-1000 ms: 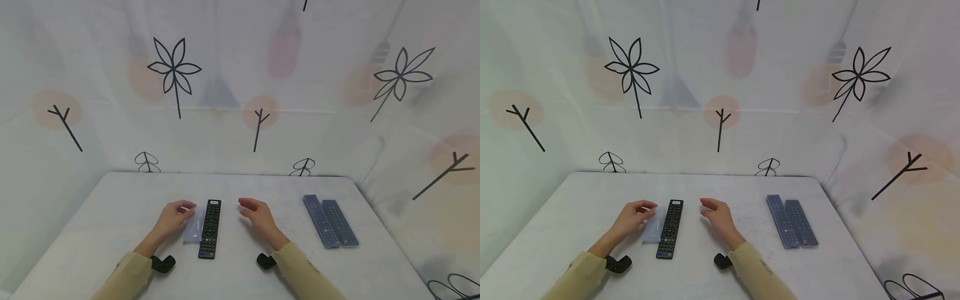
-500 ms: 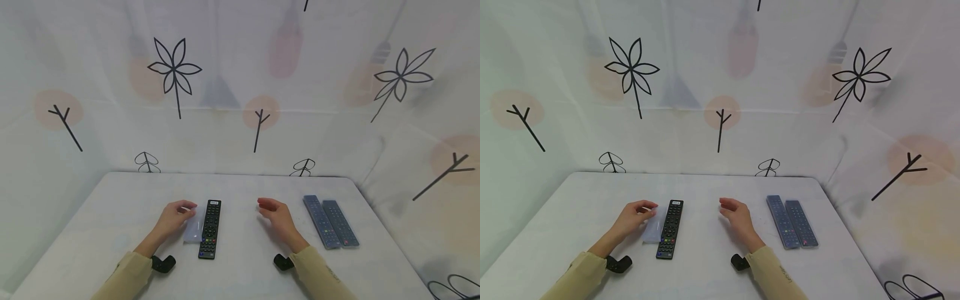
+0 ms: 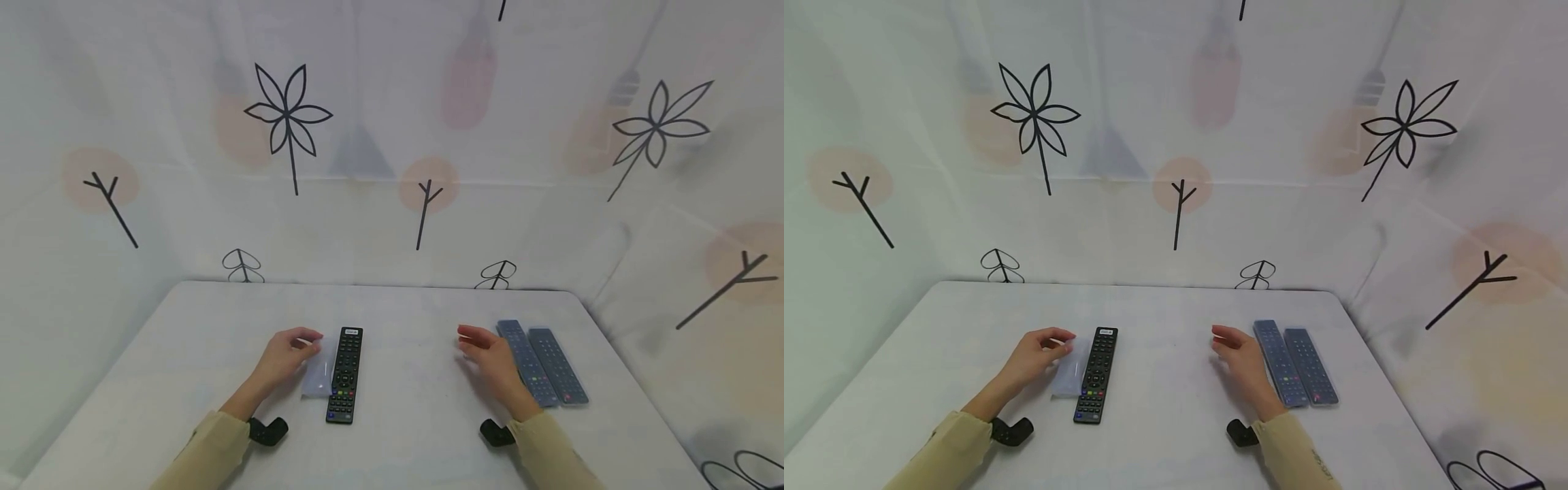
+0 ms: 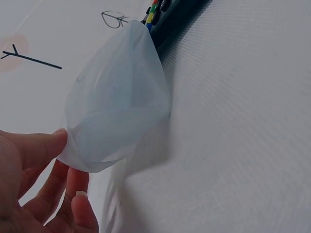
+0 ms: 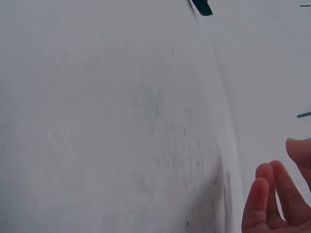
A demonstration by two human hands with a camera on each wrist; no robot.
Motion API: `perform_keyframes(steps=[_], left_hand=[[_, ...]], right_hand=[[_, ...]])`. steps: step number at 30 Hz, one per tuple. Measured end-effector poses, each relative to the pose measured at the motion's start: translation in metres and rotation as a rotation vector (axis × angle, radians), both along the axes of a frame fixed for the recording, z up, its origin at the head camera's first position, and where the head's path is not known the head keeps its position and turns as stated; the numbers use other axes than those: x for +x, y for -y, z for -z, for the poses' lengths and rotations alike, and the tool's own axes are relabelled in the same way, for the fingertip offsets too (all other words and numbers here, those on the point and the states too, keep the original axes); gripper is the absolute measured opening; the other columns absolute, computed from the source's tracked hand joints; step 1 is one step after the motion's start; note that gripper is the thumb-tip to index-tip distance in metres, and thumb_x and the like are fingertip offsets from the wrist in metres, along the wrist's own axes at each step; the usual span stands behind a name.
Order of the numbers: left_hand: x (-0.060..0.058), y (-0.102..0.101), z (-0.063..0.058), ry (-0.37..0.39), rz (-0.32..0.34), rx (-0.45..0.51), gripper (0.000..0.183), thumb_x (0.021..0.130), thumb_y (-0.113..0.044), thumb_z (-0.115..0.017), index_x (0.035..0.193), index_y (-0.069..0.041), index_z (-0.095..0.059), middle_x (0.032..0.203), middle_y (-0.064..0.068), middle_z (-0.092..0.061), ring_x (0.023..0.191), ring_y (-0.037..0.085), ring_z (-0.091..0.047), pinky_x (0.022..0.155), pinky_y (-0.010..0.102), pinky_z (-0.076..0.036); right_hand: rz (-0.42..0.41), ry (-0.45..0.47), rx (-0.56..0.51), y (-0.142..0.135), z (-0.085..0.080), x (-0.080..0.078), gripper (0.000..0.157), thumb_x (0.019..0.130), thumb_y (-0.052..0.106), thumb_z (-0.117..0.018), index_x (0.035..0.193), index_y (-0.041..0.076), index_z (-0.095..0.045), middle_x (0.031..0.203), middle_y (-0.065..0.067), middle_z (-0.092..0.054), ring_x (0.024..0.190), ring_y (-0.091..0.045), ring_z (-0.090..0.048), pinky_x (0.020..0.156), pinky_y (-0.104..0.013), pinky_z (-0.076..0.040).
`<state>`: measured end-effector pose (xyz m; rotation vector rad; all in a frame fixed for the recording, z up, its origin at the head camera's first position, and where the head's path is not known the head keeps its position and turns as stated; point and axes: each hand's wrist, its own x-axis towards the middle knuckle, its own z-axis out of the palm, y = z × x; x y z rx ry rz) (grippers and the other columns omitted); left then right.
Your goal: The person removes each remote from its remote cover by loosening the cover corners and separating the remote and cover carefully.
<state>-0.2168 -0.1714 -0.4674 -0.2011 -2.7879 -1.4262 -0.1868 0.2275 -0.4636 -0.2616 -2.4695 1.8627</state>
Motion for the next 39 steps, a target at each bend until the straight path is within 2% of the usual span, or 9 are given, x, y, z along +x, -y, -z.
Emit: perform_keyframes(steps=[7, 14, 18, 23, 26, 31, 39], left_hand=[[0.0, 0.0, 0.001, -0.004, 0.006, 0.002, 0.02, 0.091, -0.012, -0.072, 0.11, -0.01, -0.072, 0.109, 0.004, -0.07, 0.096, 0.021, -0.062, 0.078, 0.037, -0.051], [-0.001, 0.0, 0.0, -0.009, 0.014, -0.003, 0.02, 0.091, -0.012, -0.072, 0.111, -0.011, -0.072, 0.11, 0.003, -0.07, 0.096, 0.021, -0.062, 0.077, 0.035, -0.051], [0.0, 0.0, -0.001, -0.007, 0.015, -0.001, 0.02, 0.091, -0.013, -0.072, 0.111, -0.011, -0.072, 0.11, 0.004, -0.07, 0.097, 0.022, -0.062, 0.077, 0.035, -0.051], [0.001, 0.0, -0.001, -0.004, 0.017, 0.006, 0.02, 0.091, -0.012, -0.072, 0.11, -0.01, -0.072, 0.109, 0.004, -0.07, 0.096, 0.022, -0.062, 0.075, 0.034, -0.051], [0.001, 0.0, 0.0, 0.0, 0.017, 0.009, 0.02, 0.091, -0.012, -0.072, 0.11, -0.01, -0.073, 0.109, 0.004, -0.07, 0.096, 0.022, -0.063, 0.073, 0.032, -0.051], [0.0, 0.001, 0.001, 0.0, 0.018, 0.012, 0.02, 0.091, -0.013, -0.072, 0.11, -0.011, -0.073, 0.11, 0.004, -0.07, 0.096, 0.022, -0.063, 0.073, 0.033, -0.051], [0.0, 0.001, 0.001, 0.008, 0.017, 0.021, 0.02, 0.09, -0.013, -0.072, 0.11, -0.011, -0.073, 0.11, 0.004, -0.07, 0.096, 0.023, -0.062, 0.073, 0.033, -0.051]], right_hand=[[0.048, -0.042, 0.045, -0.027, -0.005, 0.014, 0.038, 0.094, 0.004, -0.065, 0.132, 0.001, -0.061, 0.132, -0.019, -0.061, 0.106, -0.009, -0.061, 0.083, -0.018, -0.05], [0.072, -0.018, 0.135, -0.045, -0.008, 0.031, 0.04, 0.095, 0.009, -0.066, 0.134, 0.003, -0.06, 0.133, -0.017, -0.061, 0.113, -0.017, -0.058, 0.082, -0.014, -0.047], [0.09, -0.024, 0.185, -0.054, -0.008, 0.037, 0.04, 0.094, 0.009, -0.067, 0.133, 0.004, -0.061, 0.13, -0.016, -0.063, 0.108, -0.01, -0.059, 0.08, -0.012, -0.047], [0.099, -0.094, 0.297, -0.068, -0.006, 0.043, 0.039, 0.093, 0.007, -0.069, 0.131, 0.003, -0.063, 0.127, -0.017, -0.064, 0.114, -0.024, -0.059, 0.08, -0.01, -0.044], [0.124, -0.107, 0.357, -0.075, -0.005, 0.045, 0.038, 0.093, 0.006, -0.068, 0.13, 0.003, -0.063, 0.126, -0.018, -0.064, 0.118, -0.029, -0.057, 0.087, -0.019, -0.045], [0.155, -0.085, 0.432, -0.082, -0.006, 0.048, 0.04, 0.092, 0.007, -0.067, 0.132, 0.003, -0.062, 0.127, -0.021, -0.062, 0.12, -0.035, -0.055, 0.095, -0.048, -0.045], [0.145, -0.005, 0.482, -0.084, 0.0, 0.047, 0.047, 0.087, 0.003, -0.071, 0.132, 0.0, -0.06, 0.126, -0.029, -0.058, 0.116, -0.043, -0.053, 0.095, -0.056, -0.042]])
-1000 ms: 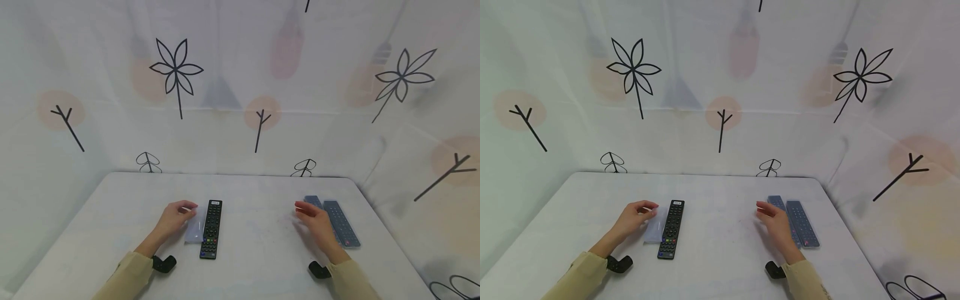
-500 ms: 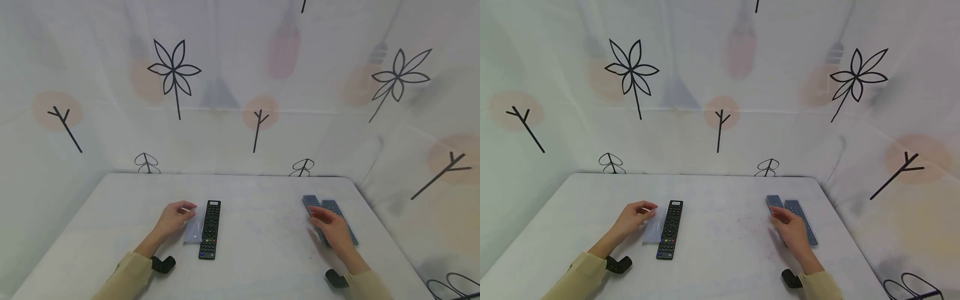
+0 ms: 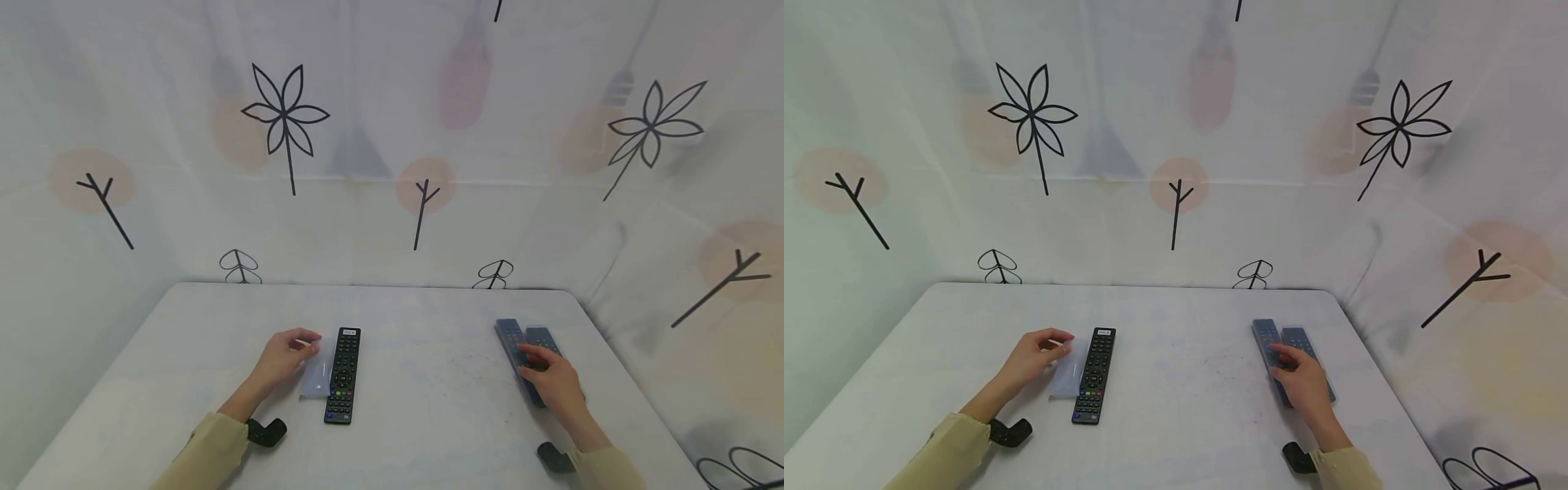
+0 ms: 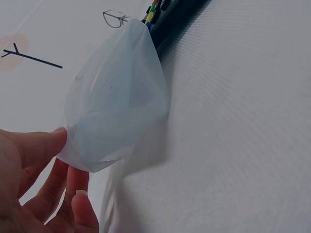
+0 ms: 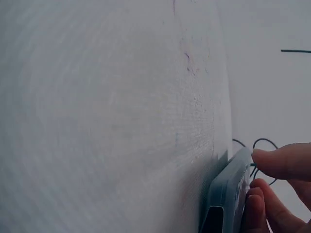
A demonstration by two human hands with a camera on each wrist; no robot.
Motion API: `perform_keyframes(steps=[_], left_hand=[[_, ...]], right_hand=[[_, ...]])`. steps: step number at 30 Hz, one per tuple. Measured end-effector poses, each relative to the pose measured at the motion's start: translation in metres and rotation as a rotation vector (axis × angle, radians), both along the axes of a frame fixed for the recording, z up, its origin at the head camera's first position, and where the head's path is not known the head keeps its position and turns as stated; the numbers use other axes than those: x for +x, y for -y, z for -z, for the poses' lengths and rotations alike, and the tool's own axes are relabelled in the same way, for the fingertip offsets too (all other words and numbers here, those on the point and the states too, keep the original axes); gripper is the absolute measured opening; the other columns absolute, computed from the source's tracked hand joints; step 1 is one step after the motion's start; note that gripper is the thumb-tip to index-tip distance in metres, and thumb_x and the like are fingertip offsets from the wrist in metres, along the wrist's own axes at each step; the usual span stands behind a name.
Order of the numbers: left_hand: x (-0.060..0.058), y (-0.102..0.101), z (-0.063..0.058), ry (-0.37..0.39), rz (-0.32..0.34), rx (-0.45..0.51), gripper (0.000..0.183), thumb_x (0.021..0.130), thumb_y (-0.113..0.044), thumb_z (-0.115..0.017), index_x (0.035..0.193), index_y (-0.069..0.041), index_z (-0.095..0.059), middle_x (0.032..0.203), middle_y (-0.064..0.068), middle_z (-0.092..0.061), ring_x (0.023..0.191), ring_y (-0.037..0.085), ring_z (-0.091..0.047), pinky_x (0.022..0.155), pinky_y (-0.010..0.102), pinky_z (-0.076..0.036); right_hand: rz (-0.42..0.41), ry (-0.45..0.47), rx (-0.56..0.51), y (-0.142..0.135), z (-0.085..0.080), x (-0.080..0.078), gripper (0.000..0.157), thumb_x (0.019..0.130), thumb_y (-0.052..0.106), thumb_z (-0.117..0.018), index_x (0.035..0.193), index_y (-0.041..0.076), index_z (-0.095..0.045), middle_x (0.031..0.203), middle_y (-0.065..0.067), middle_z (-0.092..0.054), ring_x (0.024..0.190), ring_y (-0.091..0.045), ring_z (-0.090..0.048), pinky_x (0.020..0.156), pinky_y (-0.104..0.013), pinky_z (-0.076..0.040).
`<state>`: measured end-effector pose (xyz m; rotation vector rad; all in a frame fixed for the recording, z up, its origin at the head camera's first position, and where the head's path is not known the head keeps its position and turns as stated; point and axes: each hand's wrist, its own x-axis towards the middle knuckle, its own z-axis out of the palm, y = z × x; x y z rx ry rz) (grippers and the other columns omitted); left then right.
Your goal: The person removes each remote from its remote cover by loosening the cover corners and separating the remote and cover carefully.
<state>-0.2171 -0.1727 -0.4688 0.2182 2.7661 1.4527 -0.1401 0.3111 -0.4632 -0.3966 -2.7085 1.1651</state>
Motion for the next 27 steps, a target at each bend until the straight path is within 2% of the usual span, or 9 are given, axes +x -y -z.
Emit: perform_keyframes(steps=[9, 15, 22, 27], left_hand=[[-0.0008, -0.0006, 0.0023, -0.008, 0.001, -0.005, 0.02, 0.091, -0.011, -0.071, 0.111, -0.01, -0.072, 0.11, 0.005, -0.069, 0.097, 0.023, -0.063, 0.072, 0.032, -0.051], [-0.0002, -0.0003, 0.0022, -0.008, 0.0, -0.006, 0.02, 0.091, -0.011, -0.071, 0.111, -0.01, -0.072, 0.11, 0.005, -0.068, 0.097, 0.023, -0.063, 0.073, 0.033, -0.052], [-0.0019, 0.0015, 0.0033, -0.007, 0.003, 0.003, 0.021, 0.091, -0.011, -0.071, 0.112, -0.01, -0.072, 0.111, 0.004, -0.068, 0.097, 0.022, -0.062, 0.072, 0.033, -0.052], [-0.002, 0.0027, 0.004, -0.004, 0.001, 0.005, 0.02, 0.091, -0.011, -0.071, 0.112, -0.01, -0.072, 0.111, 0.004, -0.068, 0.097, 0.022, -0.062, 0.071, 0.032, -0.052]], right_hand=[[-0.003, -0.002, 0.045, -0.0021, 0.0009, -0.0013, 0.046, 0.085, -0.001, -0.071, 0.13, -0.001, -0.061, 0.122, -0.029, -0.061, 0.113, -0.045, -0.057, 0.091, -0.057, -0.045], [-0.034, -0.029, 0.161, 0.0005, -0.0023, -0.0042, 0.049, 0.08, 0.0, -0.074, 0.126, -0.003, -0.061, 0.116, -0.029, -0.057, 0.099, -0.04, -0.058, 0.081, -0.055, -0.046], [-0.023, 0.004, 0.19, 0.0029, -0.0034, -0.0074, 0.054, 0.079, 0.005, -0.075, 0.129, -0.005, -0.058, 0.13, -0.036, -0.05, 0.119, -0.054, -0.045, 0.096, -0.064, -0.036], [-0.023, -0.004, 0.205, 0.0044, -0.0033, -0.0065, 0.054, 0.079, 0.005, -0.076, 0.129, -0.005, -0.058, 0.127, -0.034, -0.054, 0.112, -0.05, -0.049, 0.091, -0.061, -0.038]])
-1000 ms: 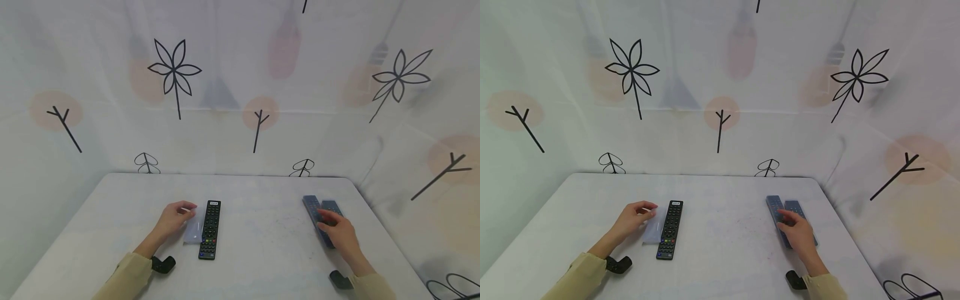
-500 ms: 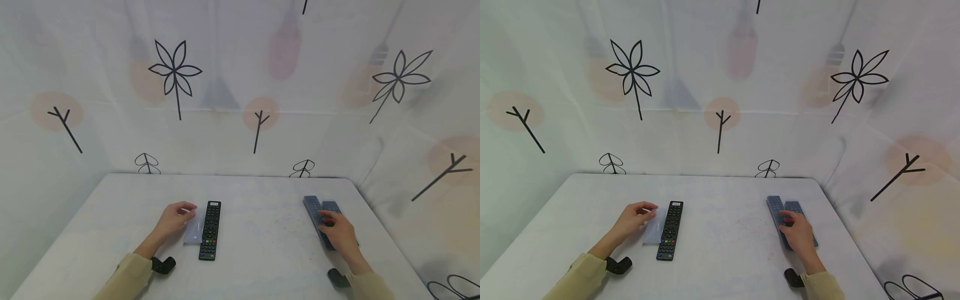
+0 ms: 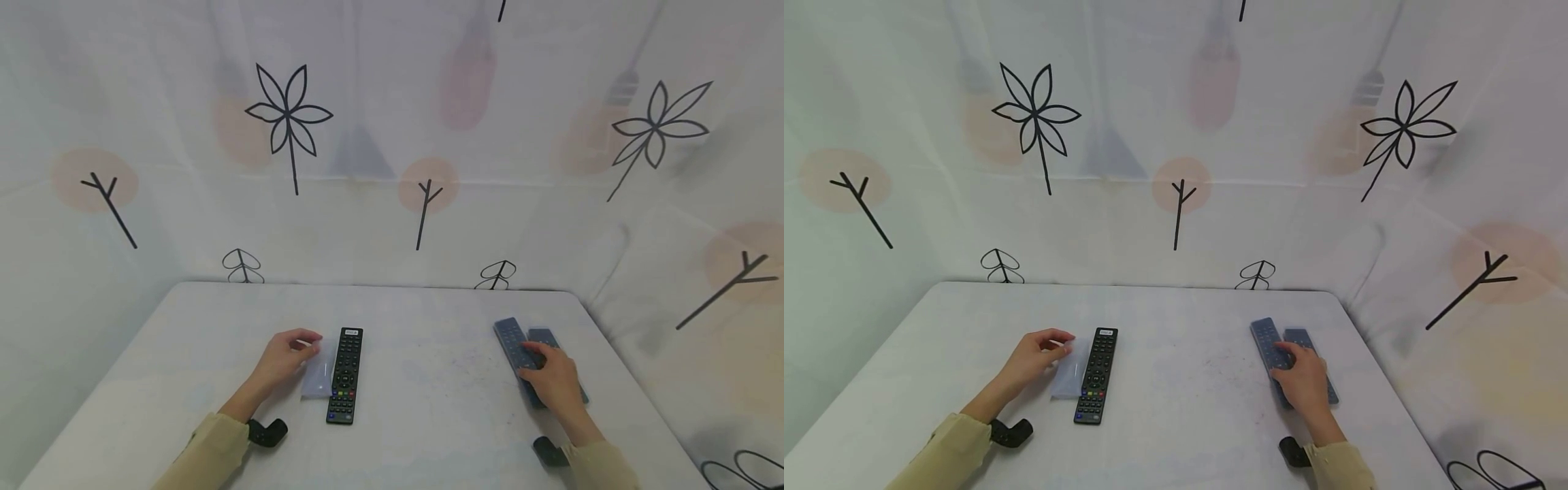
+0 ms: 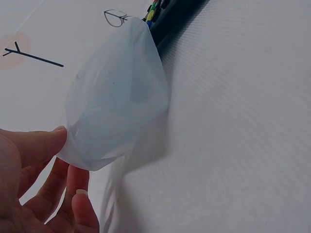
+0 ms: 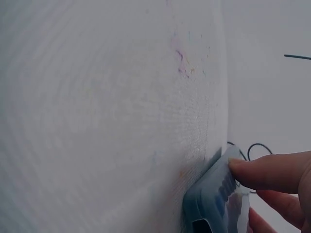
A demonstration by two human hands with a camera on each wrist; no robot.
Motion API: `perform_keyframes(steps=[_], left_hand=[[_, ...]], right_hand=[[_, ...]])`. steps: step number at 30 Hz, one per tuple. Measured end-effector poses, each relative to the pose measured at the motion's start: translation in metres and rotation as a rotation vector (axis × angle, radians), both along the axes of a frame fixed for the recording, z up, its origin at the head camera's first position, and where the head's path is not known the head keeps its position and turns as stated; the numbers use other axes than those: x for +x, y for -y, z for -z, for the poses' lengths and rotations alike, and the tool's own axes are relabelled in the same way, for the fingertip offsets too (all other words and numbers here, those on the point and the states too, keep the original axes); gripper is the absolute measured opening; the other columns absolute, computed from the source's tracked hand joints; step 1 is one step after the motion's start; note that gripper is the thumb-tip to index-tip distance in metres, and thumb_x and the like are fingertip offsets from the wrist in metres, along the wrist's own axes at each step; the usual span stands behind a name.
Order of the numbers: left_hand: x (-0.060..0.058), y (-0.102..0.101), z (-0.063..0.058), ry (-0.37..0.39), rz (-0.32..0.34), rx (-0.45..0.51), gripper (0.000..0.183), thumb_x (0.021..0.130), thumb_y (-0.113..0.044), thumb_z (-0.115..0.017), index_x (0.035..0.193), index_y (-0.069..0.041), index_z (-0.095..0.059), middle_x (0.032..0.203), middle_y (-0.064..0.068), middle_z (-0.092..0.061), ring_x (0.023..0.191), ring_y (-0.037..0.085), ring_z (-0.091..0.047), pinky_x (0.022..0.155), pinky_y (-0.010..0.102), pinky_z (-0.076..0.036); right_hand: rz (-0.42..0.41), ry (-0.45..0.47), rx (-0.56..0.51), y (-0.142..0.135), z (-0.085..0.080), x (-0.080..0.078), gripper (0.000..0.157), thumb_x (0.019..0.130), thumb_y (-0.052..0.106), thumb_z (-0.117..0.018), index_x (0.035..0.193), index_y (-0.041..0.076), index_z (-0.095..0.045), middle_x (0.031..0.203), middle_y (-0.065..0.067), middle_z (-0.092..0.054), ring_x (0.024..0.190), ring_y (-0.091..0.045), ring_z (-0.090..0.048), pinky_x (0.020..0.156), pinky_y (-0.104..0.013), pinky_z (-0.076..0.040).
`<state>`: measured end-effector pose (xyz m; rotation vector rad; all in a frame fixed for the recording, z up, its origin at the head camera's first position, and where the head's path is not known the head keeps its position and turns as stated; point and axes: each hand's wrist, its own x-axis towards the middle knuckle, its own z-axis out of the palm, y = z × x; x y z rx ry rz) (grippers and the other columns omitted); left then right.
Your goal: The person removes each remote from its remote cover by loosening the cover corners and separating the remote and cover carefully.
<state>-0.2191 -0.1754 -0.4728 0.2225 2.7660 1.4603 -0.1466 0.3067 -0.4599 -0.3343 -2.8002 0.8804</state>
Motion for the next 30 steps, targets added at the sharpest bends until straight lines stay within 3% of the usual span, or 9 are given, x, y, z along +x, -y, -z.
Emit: perform_keyframes(steps=[9, 17, 22, 30], left_hand=[[0.0041, -0.0016, -0.0043, 0.007, -0.009, -0.004, 0.02, 0.092, -0.012, -0.071, 0.112, -0.009, -0.072, 0.111, 0.005, -0.068, 0.097, 0.022, -0.062, 0.072, 0.032, -0.051], [0.005, -0.0018, -0.0052, 0.028, -0.012, 0.021, 0.022, 0.092, -0.012, -0.071, 0.113, -0.009, -0.072, 0.111, 0.006, -0.068, 0.096, 0.022, -0.061, 0.068, 0.031, -0.052], [0.0033, -0.0016, -0.0029, 0.023, -0.012, 0.021, 0.021, 0.092, -0.012, -0.071, 0.113, -0.009, -0.072, 0.111, 0.006, -0.068, 0.095, 0.022, -0.062, 0.067, 0.031, -0.051], [0.0024, -0.0002, -0.0008, 0.03, -0.017, 0.025, 0.021, 0.092, -0.012, -0.071, 0.113, -0.011, -0.072, 0.112, 0.005, -0.068, 0.096, 0.021, -0.062, 0.07, 0.031, -0.052]], right_hand=[[0.041, -0.041, -0.047, 0.0043, 0.0008, 0.0039, 0.05, 0.08, 0.0, -0.076, 0.128, -0.004, -0.06, 0.126, -0.033, -0.055, 0.114, -0.047, -0.053, 0.093, -0.06, -0.041], [0.114, -0.097, -0.071, 0.0056, 0.0039, 0.0048, 0.042, 0.082, -0.001, -0.075, 0.123, 0.0, -0.065, 0.122, -0.033, -0.061, 0.108, -0.048, -0.061, 0.084, -0.059, -0.049], [0.151, -0.086, -0.103, 0.0051, 0.0042, 0.0048, 0.042, 0.082, 0.001, -0.076, 0.123, 0.0, -0.066, 0.127, -0.033, -0.058, 0.109, -0.048, -0.061, 0.085, -0.058, -0.049], [0.192, -0.044, -0.243, 0.0052, 0.0076, 0.0035, 0.044, 0.087, 0.002, -0.073, 0.129, -0.001, -0.061, 0.133, -0.028, -0.056, 0.116, -0.046, -0.057, 0.092, -0.056, -0.046]])
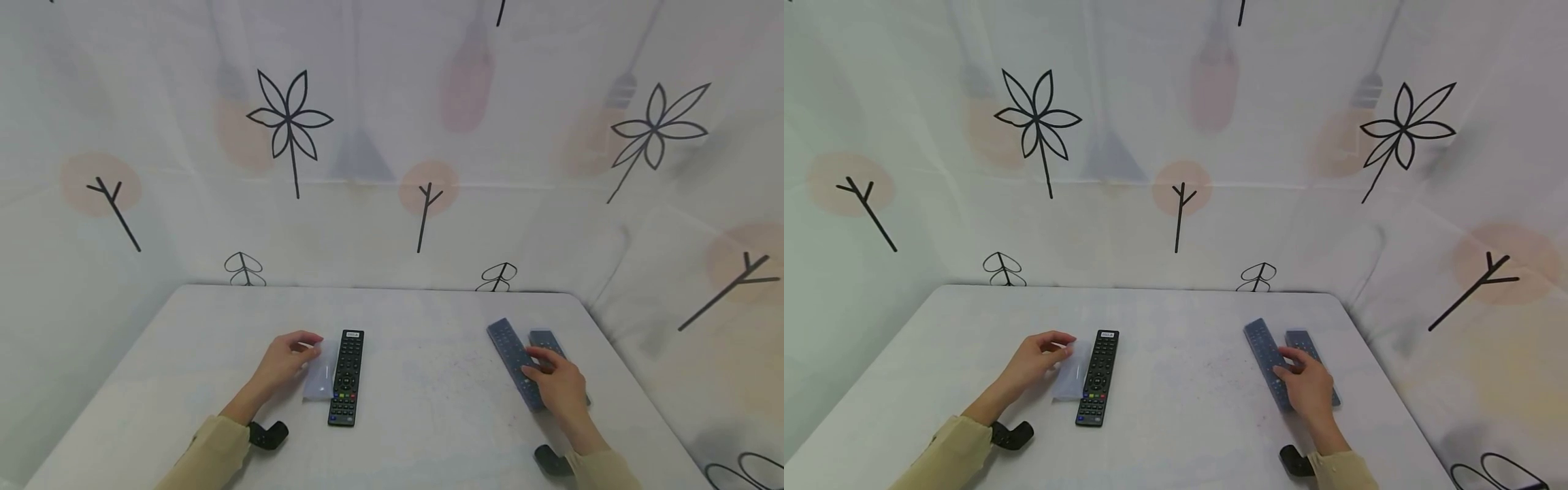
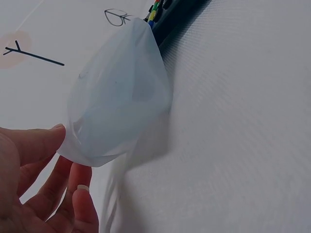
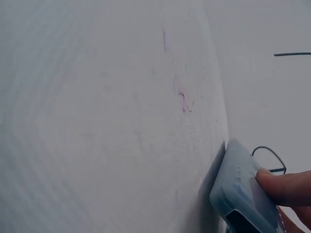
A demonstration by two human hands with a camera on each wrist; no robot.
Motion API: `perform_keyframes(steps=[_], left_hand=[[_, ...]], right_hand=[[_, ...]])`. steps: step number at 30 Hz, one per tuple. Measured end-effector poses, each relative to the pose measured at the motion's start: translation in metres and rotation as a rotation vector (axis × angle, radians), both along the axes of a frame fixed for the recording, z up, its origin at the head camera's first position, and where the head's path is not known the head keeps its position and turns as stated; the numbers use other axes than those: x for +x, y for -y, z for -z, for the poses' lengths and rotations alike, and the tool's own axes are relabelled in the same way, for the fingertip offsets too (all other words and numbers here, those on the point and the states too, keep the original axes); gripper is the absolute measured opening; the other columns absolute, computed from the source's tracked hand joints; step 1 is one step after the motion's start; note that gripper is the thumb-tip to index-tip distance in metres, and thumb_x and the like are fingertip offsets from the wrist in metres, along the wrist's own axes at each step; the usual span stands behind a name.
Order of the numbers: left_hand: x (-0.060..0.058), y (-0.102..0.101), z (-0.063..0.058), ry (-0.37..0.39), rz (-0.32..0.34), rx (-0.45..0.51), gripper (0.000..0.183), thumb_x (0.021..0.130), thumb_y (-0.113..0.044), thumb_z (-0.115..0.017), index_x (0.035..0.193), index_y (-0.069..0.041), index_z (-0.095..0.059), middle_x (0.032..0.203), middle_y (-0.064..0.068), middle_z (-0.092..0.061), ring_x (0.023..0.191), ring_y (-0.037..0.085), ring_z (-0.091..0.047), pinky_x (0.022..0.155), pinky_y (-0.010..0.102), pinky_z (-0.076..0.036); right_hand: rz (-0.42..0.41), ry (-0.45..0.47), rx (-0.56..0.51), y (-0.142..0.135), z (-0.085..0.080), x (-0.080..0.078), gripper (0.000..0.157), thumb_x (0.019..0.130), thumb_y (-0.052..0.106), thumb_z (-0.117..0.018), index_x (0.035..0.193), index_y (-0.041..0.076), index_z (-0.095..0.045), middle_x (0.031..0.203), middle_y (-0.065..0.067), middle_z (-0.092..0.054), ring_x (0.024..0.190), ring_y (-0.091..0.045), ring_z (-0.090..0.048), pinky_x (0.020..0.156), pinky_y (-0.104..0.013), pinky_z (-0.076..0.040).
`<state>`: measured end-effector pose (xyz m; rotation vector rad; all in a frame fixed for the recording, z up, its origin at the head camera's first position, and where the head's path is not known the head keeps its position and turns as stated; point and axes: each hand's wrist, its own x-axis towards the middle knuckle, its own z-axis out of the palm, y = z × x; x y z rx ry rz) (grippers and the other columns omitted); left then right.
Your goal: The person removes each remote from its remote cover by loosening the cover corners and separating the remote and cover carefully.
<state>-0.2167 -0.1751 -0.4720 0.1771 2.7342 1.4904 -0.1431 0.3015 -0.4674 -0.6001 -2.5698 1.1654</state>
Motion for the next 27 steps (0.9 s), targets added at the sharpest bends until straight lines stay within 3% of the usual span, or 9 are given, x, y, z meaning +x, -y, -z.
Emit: perform_keyframes(steps=[12, 27], left_hand=[[0.001, 0.003, -0.002, -0.003, -0.007, 0.027, 0.023, 0.092, -0.011, -0.07, 0.115, -0.009, -0.071, 0.113, 0.006, -0.068, 0.095, 0.02, -0.062, 0.072, 0.031, -0.052], [0.003, 0.004, -0.009, -0.037, 0.004, 0.086, 0.023, 0.092, -0.01, -0.07, 0.114, -0.008, -0.071, 0.112, 0.006, -0.07, 0.099, 0.024, -0.063, 0.069, 0.034, -0.052]], right_hand=[[-0.056, 0.039, -0.15, 0.008, 0.0, -0.002, 0.045, 0.092, 0.004, -0.068, 0.135, 0.0, -0.056, 0.138, -0.024, -0.054, 0.122, -0.041, -0.053, 0.099, -0.054, -0.041], [-0.172, 0.093, -0.293, 0.029, -0.017, 0.006, 0.048, 0.093, 0.016, -0.07, 0.137, 0.002, -0.057, 0.14, -0.023, -0.053, 0.124, -0.036, -0.053, 0.099, -0.045, -0.043]])
